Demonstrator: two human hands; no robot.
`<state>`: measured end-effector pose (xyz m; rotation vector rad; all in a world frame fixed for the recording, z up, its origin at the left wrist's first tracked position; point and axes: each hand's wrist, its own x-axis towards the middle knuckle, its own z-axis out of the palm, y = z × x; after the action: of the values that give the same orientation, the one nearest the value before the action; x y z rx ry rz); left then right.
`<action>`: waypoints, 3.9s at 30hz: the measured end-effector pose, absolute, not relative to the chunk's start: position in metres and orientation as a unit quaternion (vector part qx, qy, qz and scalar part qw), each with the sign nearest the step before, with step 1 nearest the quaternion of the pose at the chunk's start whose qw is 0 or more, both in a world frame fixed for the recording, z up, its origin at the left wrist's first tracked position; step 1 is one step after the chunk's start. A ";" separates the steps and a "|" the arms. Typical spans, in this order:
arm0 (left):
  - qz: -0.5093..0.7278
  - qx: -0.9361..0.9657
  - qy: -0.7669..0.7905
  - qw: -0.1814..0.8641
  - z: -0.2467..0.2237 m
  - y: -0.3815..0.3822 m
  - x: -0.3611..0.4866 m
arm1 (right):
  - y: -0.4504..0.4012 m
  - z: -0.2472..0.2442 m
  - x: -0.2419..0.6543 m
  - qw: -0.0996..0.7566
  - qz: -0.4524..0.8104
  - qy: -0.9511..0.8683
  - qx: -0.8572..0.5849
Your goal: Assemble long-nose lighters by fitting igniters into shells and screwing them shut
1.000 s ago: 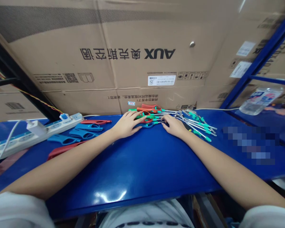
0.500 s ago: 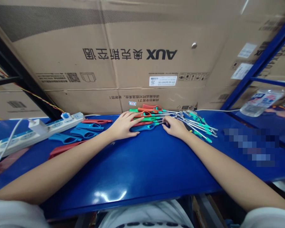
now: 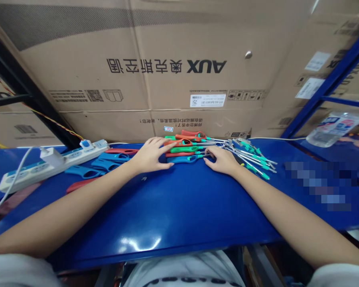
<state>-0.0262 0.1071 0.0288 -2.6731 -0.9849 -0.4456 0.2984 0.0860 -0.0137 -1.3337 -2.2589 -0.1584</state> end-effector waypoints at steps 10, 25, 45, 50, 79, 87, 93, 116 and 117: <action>0.059 -0.808 -0.586 0.039 0.071 0.153 -0.098 | 0.083 -0.012 0.297 0.306 -0.092 -0.818 -0.478; 0.149 -0.766 -0.625 0.007 0.065 0.155 -0.099 | 0.077 -0.010 0.294 0.279 -0.080 -0.828 -0.480; -0.051 -0.770 -0.605 0.194 0.091 0.109 -0.036 | 0.050 0.020 0.281 0.379 -0.053 -0.830 -0.406; -0.073 -0.790 -0.568 0.218 0.083 0.104 -0.030 | 0.049 0.023 0.282 0.369 -0.074 -0.841 -0.387; -0.080 -0.892 -0.444 0.023 0.071 0.063 0.008 | 0.049 0.010 0.264 0.121 0.373 -0.841 -0.372; 0.101 -0.879 -0.462 -0.054 0.073 0.162 -0.075 | 0.052 0.008 0.263 0.106 0.388 -0.825 -0.397; 0.157 -0.874 -0.456 -0.055 0.062 0.185 -0.085 | 0.052 0.009 0.262 0.100 0.393 -0.821 -0.402; 0.104 -0.880 -0.460 0.053 0.070 0.114 -0.161 | 0.055 0.005 0.264 0.115 0.396 -0.829 -0.377; 0.111 -0.881 -0.458 0.042 0.071 0.115 -0.160 | 0.055 0.005 0.265 0.116 0.397 -0.829 -0.377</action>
<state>-0.1601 0.1147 0.0714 -2.6966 -1.4007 0.3397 0.2647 0.0548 0.0050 -1.1051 -2.4275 1.1631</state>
